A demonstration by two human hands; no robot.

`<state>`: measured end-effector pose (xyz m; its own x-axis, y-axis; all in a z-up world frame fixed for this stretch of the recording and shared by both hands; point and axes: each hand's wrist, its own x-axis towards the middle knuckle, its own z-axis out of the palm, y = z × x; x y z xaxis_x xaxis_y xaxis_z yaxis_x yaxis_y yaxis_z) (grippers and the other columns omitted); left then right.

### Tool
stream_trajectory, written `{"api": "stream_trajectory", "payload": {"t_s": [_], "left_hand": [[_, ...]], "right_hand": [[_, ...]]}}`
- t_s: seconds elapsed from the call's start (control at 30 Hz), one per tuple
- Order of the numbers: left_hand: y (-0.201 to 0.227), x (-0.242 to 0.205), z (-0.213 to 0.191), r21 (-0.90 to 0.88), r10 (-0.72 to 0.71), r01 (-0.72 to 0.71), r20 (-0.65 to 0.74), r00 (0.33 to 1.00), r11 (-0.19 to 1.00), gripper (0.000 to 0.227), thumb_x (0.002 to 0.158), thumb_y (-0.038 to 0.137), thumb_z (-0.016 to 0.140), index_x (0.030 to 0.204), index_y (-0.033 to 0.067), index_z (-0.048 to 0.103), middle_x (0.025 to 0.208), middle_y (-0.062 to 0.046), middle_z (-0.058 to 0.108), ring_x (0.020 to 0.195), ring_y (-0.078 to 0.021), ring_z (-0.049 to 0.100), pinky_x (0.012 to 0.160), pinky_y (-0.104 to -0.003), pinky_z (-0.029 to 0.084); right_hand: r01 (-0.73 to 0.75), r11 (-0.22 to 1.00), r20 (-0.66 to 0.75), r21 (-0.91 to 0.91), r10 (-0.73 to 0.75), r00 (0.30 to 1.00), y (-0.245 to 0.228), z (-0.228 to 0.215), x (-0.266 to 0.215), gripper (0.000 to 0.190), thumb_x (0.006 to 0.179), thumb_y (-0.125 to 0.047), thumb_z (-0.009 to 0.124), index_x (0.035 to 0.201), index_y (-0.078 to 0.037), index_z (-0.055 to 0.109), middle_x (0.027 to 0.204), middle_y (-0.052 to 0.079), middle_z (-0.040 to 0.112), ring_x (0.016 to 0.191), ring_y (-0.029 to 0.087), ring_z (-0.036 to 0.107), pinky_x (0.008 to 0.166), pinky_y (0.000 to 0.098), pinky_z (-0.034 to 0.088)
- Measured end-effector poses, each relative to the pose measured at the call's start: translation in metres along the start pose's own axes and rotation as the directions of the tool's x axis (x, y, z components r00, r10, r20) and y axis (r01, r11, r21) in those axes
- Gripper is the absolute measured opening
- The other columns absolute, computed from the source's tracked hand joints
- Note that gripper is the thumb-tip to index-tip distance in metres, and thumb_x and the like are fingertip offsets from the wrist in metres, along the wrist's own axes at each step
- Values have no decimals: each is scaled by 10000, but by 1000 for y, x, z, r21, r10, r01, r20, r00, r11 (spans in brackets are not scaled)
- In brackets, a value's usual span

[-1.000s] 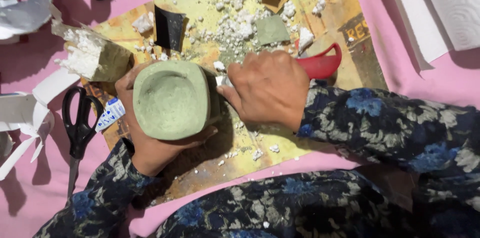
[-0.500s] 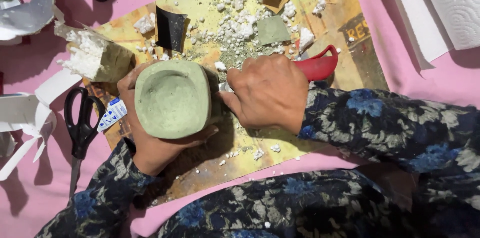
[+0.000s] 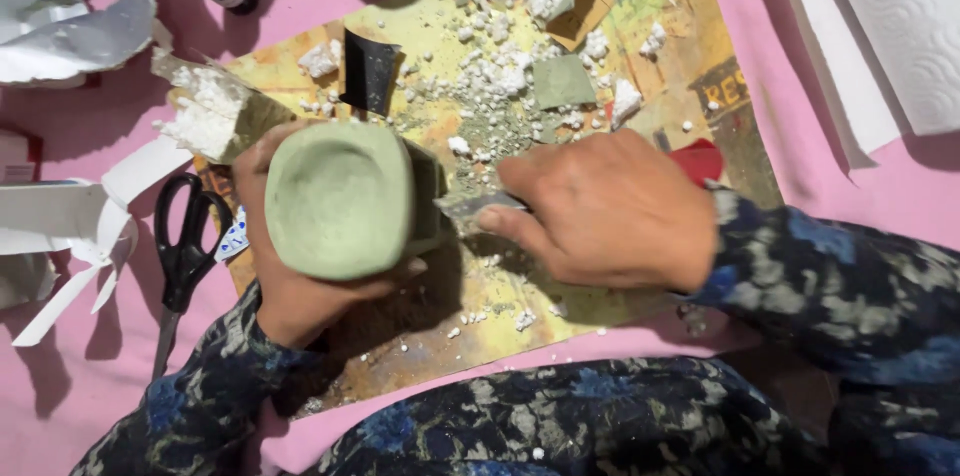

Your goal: Refining and scraping the edges of a molded clay object using a utility knife.

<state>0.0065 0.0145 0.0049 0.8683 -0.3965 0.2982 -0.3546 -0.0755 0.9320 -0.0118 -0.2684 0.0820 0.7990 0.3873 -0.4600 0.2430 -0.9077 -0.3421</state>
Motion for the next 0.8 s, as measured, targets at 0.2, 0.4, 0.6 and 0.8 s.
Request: {"api": "stream_trajectory", "payload": {"t_s": [0.2,0.4,0.6,0.8], "left_hand": [[71,24,-1,635,350,-510,371,860,579,648,794,159,860,1320,23,507,1305,-192,571,1277,-407,529,1175,-657,324],[101,44,6,636,125,-565,599,791,526,513,843,128,657,1330,3,557,1296,-196,591,1227,-401,558,1098,-670,361],[104,51,6,611,116,-602,645,755,515,614,742,127,715,1324,2,566,1290,-198,604,1236,-404,548,1056,-651,388],[84,46,-15,466,-190,36,288,939,884,1176,472,335,1015,1445,52,416,1394,-93,599,1290,-222,633,1128,-385,507]], "right_hand": [[50,992,-339,-114,-86,937,8,19,-9,422,949,-484,527,902,-75,624,706,146,630,545,360,648,453,503,521],[84,980,-330,-180,-141,933,9,25,-7,454,973,-495,517,844,-72,621,712,142,616,536,345,638,460,479,523],[37,994,-76,-107,-45,996,14,23,-2,446,1020,-471,394,934,-62,551,688,112,605,510,264,626,434,415,539],[300,938,-315,-173,-341,886,23,21,-7,372,850,-123,540,1213,-70,602,746,132,619,484,305,625,426,457,504]]}}
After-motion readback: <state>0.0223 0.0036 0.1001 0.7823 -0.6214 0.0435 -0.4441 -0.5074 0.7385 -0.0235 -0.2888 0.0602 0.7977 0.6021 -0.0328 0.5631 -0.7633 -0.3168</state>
